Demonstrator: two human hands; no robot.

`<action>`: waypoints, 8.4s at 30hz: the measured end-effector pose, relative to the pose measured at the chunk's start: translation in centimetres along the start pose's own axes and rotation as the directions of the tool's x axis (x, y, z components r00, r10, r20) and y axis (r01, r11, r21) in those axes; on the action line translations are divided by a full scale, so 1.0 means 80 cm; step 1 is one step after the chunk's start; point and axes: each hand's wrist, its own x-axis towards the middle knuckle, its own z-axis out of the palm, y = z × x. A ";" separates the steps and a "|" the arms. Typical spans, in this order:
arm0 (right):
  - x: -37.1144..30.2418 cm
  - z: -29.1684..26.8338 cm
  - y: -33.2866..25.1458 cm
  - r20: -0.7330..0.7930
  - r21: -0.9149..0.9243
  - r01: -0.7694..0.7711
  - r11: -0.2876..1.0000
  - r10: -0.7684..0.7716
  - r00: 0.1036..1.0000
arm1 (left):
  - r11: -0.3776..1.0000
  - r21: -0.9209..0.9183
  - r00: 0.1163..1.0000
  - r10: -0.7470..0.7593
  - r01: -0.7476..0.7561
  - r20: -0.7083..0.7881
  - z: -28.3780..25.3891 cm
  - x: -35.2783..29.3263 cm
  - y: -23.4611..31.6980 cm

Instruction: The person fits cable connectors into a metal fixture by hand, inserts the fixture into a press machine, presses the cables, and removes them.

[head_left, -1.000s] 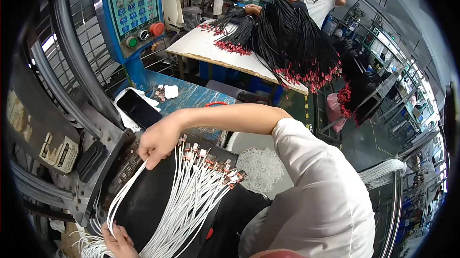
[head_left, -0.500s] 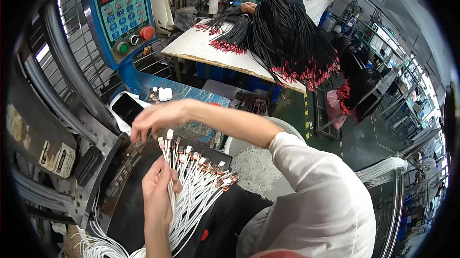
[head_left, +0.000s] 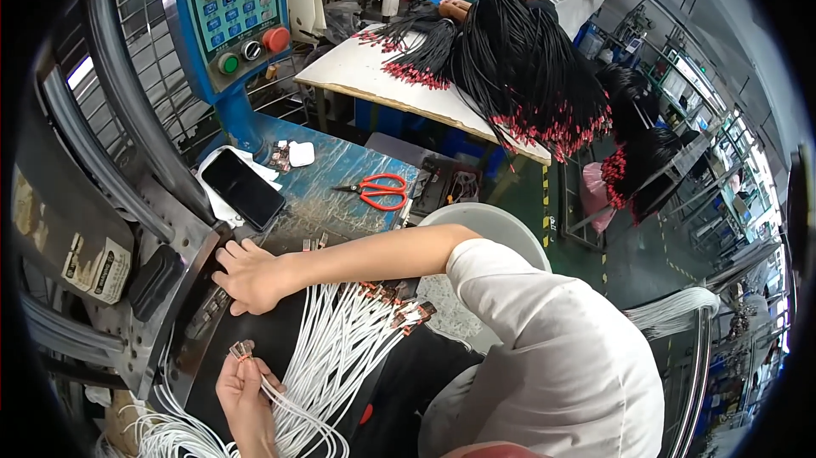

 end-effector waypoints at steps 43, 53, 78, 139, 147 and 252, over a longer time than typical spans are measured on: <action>-0.051 0.004 -0.029 0.224 0.953 -0.235 0.190 0.081 0.971 | 0.964 0.205 0.949 0.215 -0.169 -0.229 0.018 0.018 -0.016; -0.049 0.009 -0.023 0.210 0.958 -0.203 0.202 -0.010 0.978 | 0.992 0.106 0.953 0.101 -0.073 -0.285 0.026 0.009 -0.008; -0.044 0.010 -0.005 0.160 0.966 -0.173 0.193 0.083 0.984 | 0.997 0.027 0.974 -0.067 0.074 -0.215 0.033 -0.010 0.020; 0.054 -0.028 0.027 -0.279 0.029 0.273 0.962 -0.254 0.926 | -0.137 0.972 0.606 0.762 -0.193 0.228 -0.021 0.045 0.045; 0.160 0.019 0.109 -0.477 0.099 0.325 0.941 -0.241 0.845 | -0.380 0.920 0.574 0.777 0.098 0.260 -0.045 0.142 0.026; -0.367 0.091 -0.051 0.467 0.881 -0.454 0.134 -0.411 0.783 | 0.907 0.355 0.681 0.115 0.225 -0.724 -0.218 -0.060 -0.199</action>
